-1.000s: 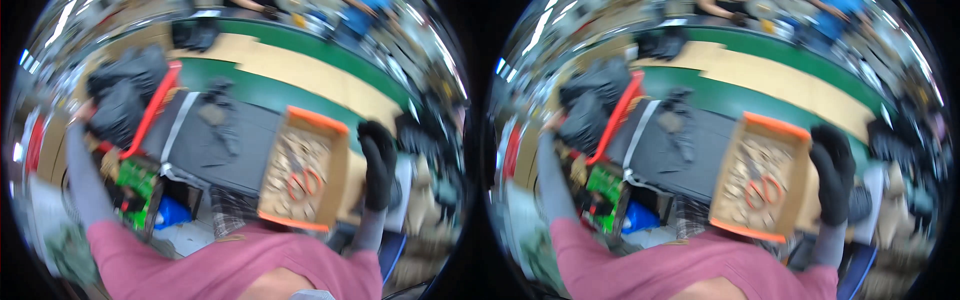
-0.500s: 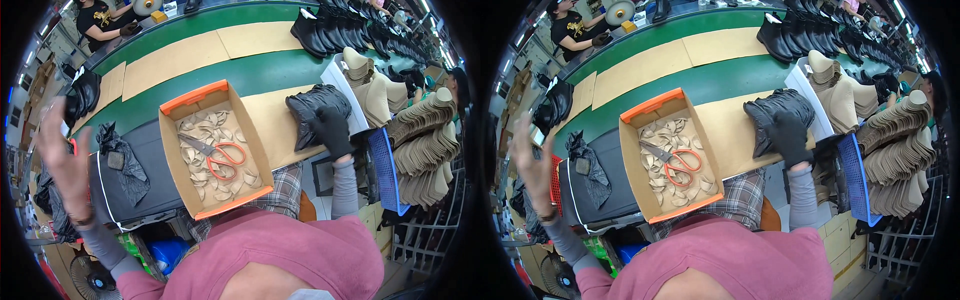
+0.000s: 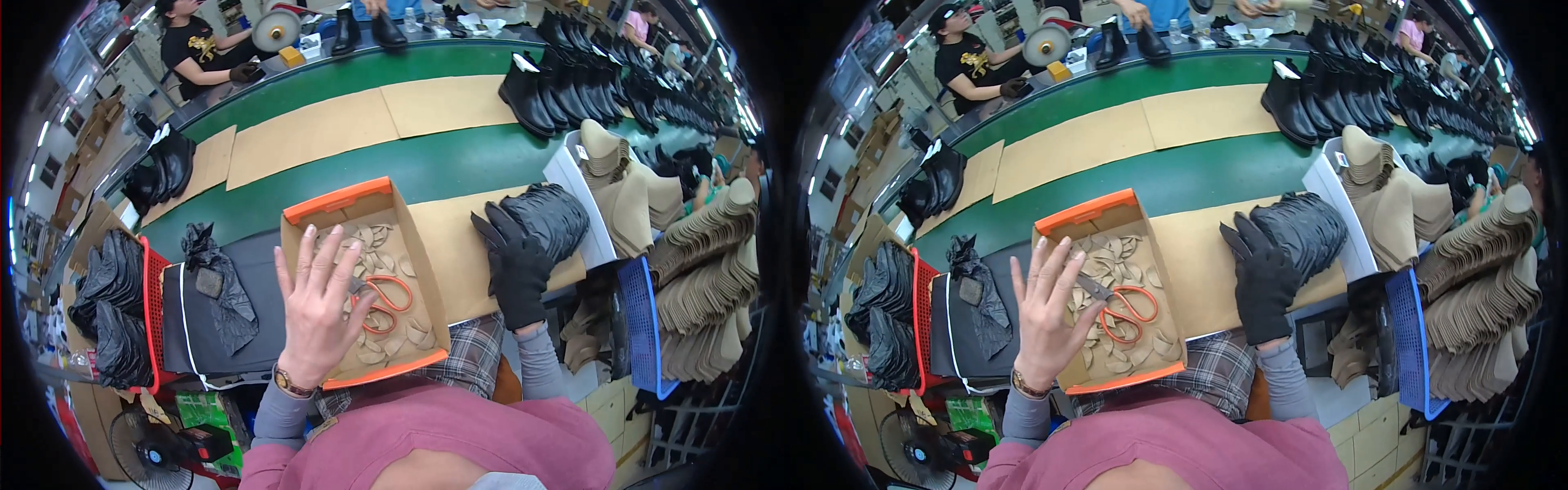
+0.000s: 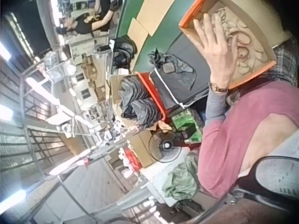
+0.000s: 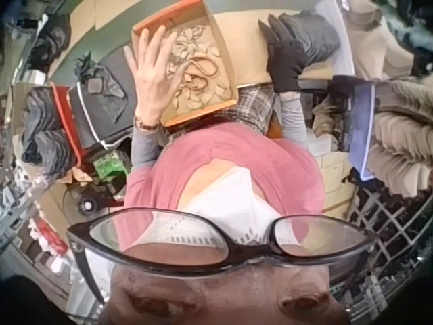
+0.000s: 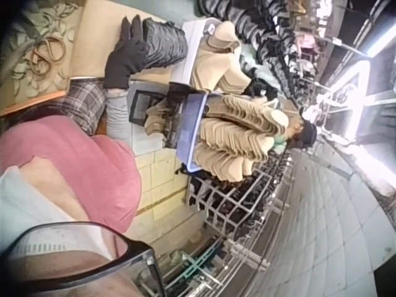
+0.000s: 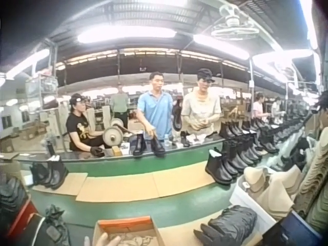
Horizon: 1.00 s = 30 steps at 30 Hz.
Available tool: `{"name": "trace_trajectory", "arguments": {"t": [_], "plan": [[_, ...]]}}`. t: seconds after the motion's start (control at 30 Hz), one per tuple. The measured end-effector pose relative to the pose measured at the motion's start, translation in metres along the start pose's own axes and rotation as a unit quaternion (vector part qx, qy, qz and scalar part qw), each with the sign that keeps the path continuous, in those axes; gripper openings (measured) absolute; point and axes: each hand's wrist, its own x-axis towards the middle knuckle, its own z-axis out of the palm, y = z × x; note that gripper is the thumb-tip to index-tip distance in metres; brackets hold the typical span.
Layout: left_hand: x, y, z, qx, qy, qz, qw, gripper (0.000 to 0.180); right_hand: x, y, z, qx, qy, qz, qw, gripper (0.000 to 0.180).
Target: Manually trim and shape black material components for shoe assembly using scissors and hand manipulation.
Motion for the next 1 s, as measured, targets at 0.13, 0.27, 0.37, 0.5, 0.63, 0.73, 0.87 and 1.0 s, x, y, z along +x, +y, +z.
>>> {"name": "trace_trajectory", "arguments": {"t": [0.13,0.27,0.37,0.5,0.63,0.73,0.87,1.0], "plan": [[-0.009,-0.005,0.0,-0.014,-0.01,-0.02,1.0,0.066,0.005,0.013,0.003,0.115,-0.095,0.032,0.988,0.019],[-0.01,-0.011,0.003,-0.044,0.006,-0.02,0.999,0.062,0.025,0.046,0.015,0.252,-0.079,-0.066,0.962,0.02],[-0.012,-0.014,0.003,-0.061,0.013,-0.027,0.998,0.06,0.036,0.059,0.012,0.574,-0.229,0.093,0.78,0.03],[-0.014,-0.016,0.005,-0.06,0.017,-0.031,0.998,0.059,0.041,0.037,-0.003,0.673,-0.302,0.329,0.59,0.043],[-0.015,-0.019,0.005,-0.077,0.012,-0.026,0.997,0.057,0.04,0.052,0.004,0.741,-0.333,0.335,0.477,0.038],[-0.018,-0.019,0.007,-0.078,0.005,-0.025,0.997,0.059,0.037,0.052,0.004,0.761,-0.331,0.362,0.424,0.034],[-0.018,-0.02,0.007,-0.083,-0.002,-0.023,0.996,0.068,0.037,0.045,-0.002,0.859,-0.351,0.195,0.316,0.035],[0.005,-0.006,0.009,-0.178,0.076,0.024,0.981,0.083,0.05,-0.039,-0.059,0.892,-0.34,0.237,0.181,0.039]]}}
